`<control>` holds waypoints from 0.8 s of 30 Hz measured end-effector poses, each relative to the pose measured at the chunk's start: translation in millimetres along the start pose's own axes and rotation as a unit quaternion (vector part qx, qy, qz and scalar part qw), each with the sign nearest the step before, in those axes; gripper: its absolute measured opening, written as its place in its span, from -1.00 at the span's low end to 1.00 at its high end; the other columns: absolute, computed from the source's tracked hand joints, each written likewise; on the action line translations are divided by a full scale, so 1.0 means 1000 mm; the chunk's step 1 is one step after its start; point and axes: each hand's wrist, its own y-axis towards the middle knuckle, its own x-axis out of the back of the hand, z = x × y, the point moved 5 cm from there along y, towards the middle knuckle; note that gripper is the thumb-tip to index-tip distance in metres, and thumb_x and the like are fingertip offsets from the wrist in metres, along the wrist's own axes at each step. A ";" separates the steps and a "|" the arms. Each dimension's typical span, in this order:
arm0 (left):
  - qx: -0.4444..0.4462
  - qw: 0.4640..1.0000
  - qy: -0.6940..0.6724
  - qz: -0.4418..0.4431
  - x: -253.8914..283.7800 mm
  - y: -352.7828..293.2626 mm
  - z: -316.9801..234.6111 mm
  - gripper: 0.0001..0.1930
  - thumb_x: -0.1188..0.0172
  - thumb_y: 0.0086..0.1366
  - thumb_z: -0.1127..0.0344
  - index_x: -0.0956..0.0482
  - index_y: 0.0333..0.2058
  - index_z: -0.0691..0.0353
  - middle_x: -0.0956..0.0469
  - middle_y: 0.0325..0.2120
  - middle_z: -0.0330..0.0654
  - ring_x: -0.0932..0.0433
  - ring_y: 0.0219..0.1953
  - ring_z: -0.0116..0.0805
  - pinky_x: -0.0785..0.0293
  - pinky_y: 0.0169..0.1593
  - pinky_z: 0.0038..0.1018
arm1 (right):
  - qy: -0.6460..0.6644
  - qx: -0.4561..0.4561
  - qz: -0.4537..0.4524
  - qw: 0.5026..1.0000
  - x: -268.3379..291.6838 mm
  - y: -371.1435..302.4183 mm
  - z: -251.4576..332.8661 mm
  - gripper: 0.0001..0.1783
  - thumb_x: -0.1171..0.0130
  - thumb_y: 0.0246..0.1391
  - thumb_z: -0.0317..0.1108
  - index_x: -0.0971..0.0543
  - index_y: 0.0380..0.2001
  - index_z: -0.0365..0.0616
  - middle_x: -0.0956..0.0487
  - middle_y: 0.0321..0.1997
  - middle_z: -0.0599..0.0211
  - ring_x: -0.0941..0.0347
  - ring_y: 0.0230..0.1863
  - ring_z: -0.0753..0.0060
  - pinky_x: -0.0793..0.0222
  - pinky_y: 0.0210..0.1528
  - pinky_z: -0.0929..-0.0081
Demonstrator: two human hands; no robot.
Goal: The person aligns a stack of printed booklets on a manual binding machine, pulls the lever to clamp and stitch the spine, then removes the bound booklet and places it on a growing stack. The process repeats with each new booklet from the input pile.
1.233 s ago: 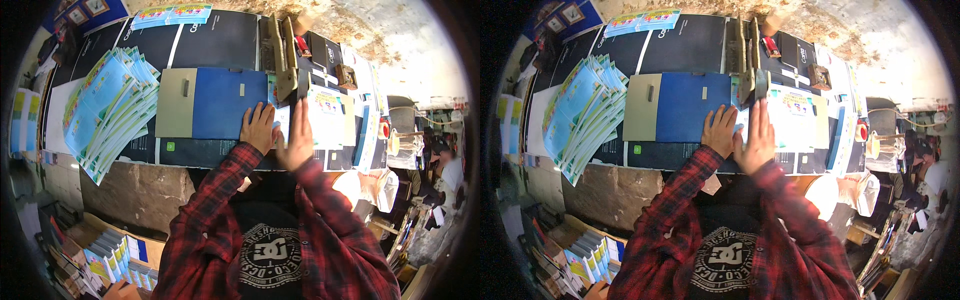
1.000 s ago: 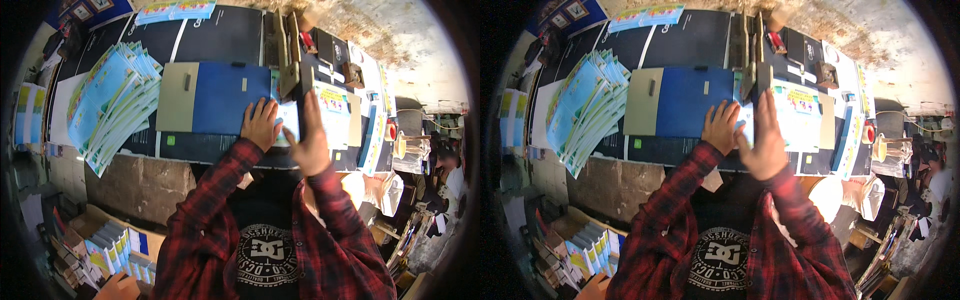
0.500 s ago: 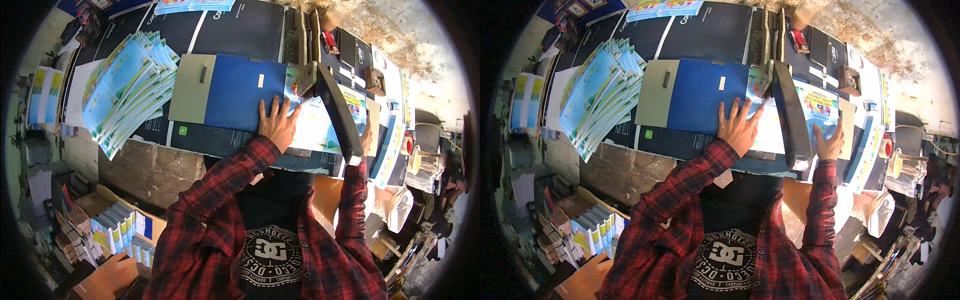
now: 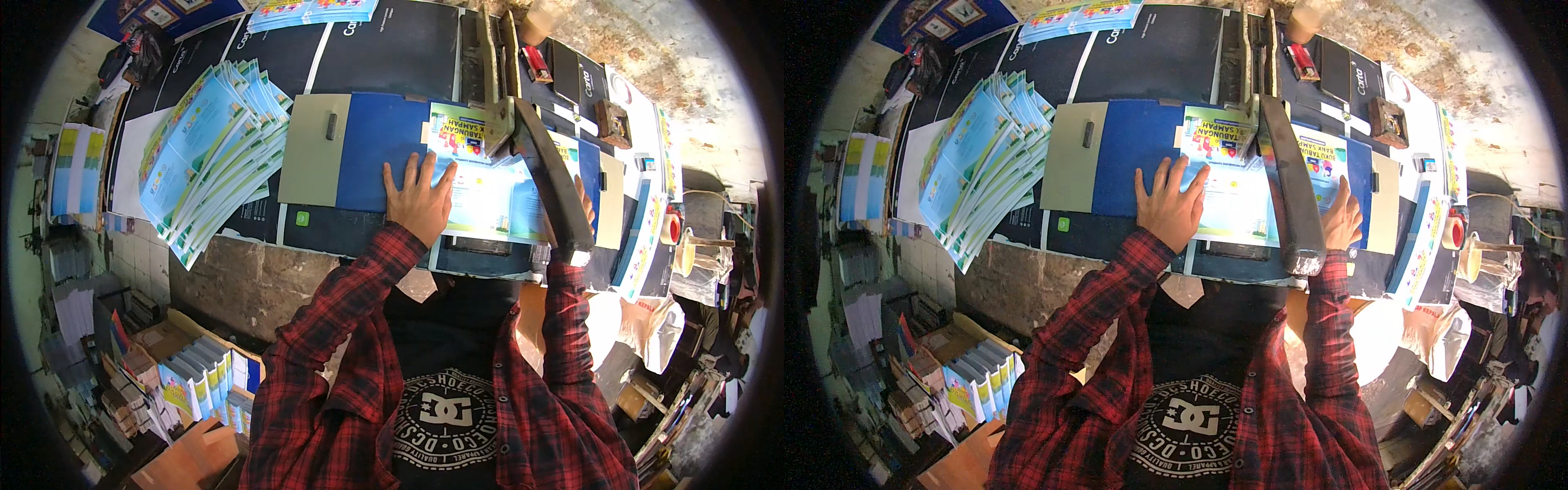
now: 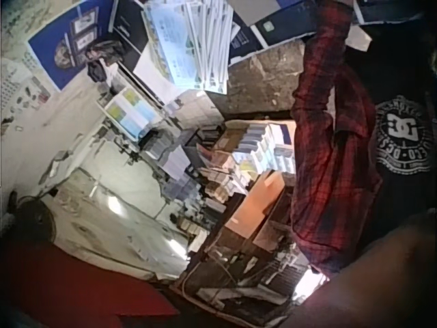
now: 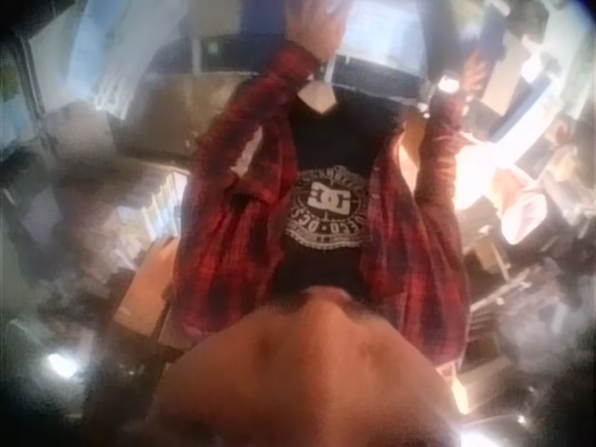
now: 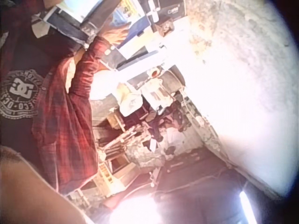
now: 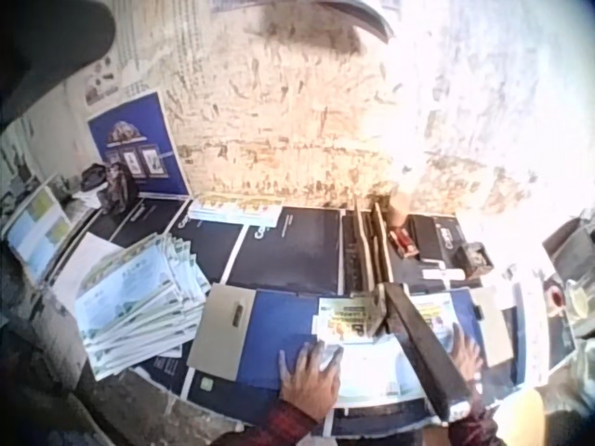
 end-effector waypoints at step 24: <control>0.036 0.999 -0.021 0.006 -0.004 -0.007 0.003 -0.53 -0.07 0.31 0.11 -0.41 0.21 -0.16 -0.31 0.21 -0.13 -0.19 0.30 -0.03 0.04 0.25 0.33 | 0.119 0.288 0.083 0.947 0.112 -0.060 0.189 -0.03 -0.21 0.01 -0.19 -0.02 0.37 -0.40 -0.03 0.46 -0.23 -0.17 0.36 -0.27 -0.21 0.29 0.00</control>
